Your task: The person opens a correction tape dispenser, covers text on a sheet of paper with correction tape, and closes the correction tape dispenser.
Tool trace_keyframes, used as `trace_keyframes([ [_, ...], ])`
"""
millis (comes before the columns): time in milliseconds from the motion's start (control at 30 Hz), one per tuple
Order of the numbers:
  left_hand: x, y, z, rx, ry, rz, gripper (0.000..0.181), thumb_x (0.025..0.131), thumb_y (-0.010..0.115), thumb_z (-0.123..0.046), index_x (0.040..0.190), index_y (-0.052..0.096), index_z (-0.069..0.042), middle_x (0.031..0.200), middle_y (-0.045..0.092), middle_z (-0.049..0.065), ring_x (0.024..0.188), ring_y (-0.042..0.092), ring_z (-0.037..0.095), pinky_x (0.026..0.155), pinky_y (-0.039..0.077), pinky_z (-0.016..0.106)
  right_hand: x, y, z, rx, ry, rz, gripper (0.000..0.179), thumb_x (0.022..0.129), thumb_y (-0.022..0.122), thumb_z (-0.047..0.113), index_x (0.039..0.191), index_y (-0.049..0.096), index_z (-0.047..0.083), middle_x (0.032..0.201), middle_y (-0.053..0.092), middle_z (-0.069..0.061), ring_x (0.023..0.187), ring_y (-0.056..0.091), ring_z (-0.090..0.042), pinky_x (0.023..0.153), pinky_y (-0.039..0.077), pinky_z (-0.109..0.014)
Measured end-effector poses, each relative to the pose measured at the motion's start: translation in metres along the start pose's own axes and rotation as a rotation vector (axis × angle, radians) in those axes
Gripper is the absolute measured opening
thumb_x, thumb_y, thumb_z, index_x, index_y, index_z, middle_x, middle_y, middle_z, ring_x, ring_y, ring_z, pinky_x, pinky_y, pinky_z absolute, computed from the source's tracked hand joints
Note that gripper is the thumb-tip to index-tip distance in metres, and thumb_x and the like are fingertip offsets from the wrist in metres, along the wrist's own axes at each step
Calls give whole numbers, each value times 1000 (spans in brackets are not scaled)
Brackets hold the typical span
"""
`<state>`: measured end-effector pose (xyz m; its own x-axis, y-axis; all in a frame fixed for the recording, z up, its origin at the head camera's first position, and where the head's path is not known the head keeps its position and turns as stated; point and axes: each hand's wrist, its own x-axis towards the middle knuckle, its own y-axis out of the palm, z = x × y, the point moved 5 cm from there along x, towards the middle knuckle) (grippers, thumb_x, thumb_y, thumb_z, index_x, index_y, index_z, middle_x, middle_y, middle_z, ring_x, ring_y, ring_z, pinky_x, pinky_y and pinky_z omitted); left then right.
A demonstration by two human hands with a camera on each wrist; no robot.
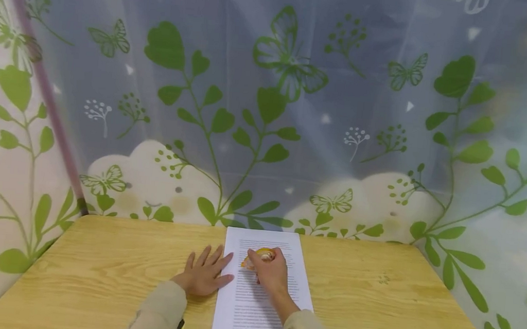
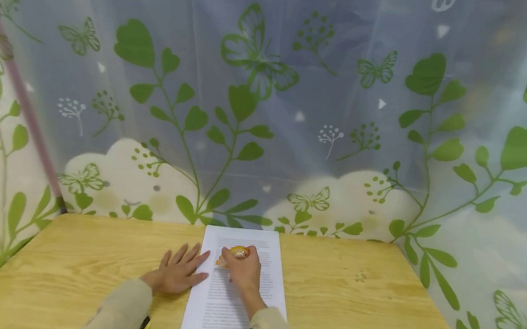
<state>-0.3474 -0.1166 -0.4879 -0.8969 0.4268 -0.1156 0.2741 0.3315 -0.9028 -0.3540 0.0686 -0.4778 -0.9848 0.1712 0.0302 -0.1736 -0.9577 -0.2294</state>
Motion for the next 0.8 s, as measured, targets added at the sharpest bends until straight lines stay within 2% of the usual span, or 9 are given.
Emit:
trace_keyframes([
  [233, -1, -2, -3, 3, -4, -17, 65, 98, 37, -53, 150, 31, -15, 158, 12, 14, 142, 1, 39, 106, -5, 63, 1, 3, -8, -15, 0, -19, 45, 83, 74, 36, 101, 51, 2, 73, 59, -7, 45, 51, -12, 43, 48, -28],
  [467, 3, 5, 7, 4, -1, -20, 85, 87, 42, -70, 152, 26, -18, 159, 9, 11, 143, -1, 38, 106, -8, 61, 0, 8, -12, -20, -47, -12, 46, 82, 75, 34, 101, 49, 2, 79, 59, -9, 53, 57, -16, 43, 51, -29],
  [600, -3, -4, -1, 5, 17, -16, 91, 84, 47, -72, 152, 26, -15, 157, 11, 16, 142, 2, 41, 106, -6, 63, 0, 10, -10, -34, -62, -1, 47, 81, 75, 36, 102, 49, 2, 81, 59, -9, 57, 58, -16, 44, 51, -29],
  [800, -8, -9, -10, 36, 32, -33, 84, 87, 53, -63, 151, 29, -13, 156, 15, 19, 140, 8, 44, 105, 1, 66, 0, 10, -11, -74, -69, -6, 49, 81, 75, 38, 104, 50, 3, 83, 59, -9, 60, 58, -15, 45, 51, -28],
])
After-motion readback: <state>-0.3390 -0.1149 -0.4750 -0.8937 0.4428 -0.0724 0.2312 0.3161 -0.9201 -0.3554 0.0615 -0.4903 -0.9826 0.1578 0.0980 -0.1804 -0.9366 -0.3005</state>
